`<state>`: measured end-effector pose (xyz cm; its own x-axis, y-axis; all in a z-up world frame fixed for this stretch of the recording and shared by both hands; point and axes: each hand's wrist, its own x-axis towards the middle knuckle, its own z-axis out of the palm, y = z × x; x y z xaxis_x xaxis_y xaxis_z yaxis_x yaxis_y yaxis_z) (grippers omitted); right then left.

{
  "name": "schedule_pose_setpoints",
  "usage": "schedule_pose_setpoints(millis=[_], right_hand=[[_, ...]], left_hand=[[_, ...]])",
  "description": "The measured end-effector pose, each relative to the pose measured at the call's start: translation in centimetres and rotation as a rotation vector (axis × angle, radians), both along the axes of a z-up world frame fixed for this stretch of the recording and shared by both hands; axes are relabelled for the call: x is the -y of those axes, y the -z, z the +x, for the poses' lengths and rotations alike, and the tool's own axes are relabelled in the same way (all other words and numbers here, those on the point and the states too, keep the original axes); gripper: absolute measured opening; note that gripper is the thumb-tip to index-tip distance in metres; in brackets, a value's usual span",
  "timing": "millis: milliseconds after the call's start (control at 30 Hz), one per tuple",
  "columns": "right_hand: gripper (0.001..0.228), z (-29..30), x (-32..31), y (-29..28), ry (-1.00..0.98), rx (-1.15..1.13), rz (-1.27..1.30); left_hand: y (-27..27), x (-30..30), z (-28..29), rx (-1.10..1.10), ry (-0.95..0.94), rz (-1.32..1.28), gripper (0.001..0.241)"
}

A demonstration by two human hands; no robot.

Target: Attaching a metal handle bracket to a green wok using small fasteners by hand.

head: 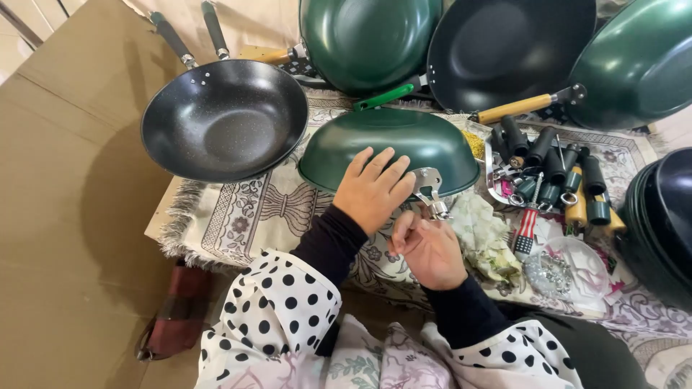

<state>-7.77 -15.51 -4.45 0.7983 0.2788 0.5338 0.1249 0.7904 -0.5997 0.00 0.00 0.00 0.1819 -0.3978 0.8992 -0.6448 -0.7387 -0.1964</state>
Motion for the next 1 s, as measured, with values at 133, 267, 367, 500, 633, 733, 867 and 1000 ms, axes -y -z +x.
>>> schedule_pose_setpoints(millis=[133,267,367,500,633,733,867,1000], right_hand=[[0.027,0.1,0.5,1.2,-0.057,-0.028,0.019],[0.034,-0.3,0.5,-0.7,-0.130,-0.038,0.011],[0.046,-0.9,0.5,-1.4,-0.151,-0.101,-0.023],[0.033,-2.4,1.5,-1.2,-0.016,-0.022,-0.245],[0.037,-3.3,7.6,-5.7,-0.056,0.008,-0.733],[0.034,-2.3,14.3,-7.5,0.173,0.228,-1.263],[0.037,-1.4,23.2,-7.5,0.557,0.212,-1.632],[0.038,-0.5,27.9,-9.1,0.626,0.037,-2.014]], left_hand=[[-0.9,-0.7,-0.3,0.030,-0.020,0.011,0.014],[-1.4,-1.0,-0.6,0.041,-0.025,0.029,0.014],[-2.1,-1.3,-0.8,0.060,-0.003,0.029,0.013],[-3.7,-2.1,-0.7,0.103,0.034,0.042,0.013],[-4.2,-2.0,-0.4,0.134,0.063,0.020,0.012],[-4.5,-2.0,0.0,0.122,0.076,0.033,0.014],[-4.8,-2.2,0.3,0.158,0.135,0.063,0.012],[-7.1,-1.6,-0.5,0.079,0.078,0.102,0.028]])
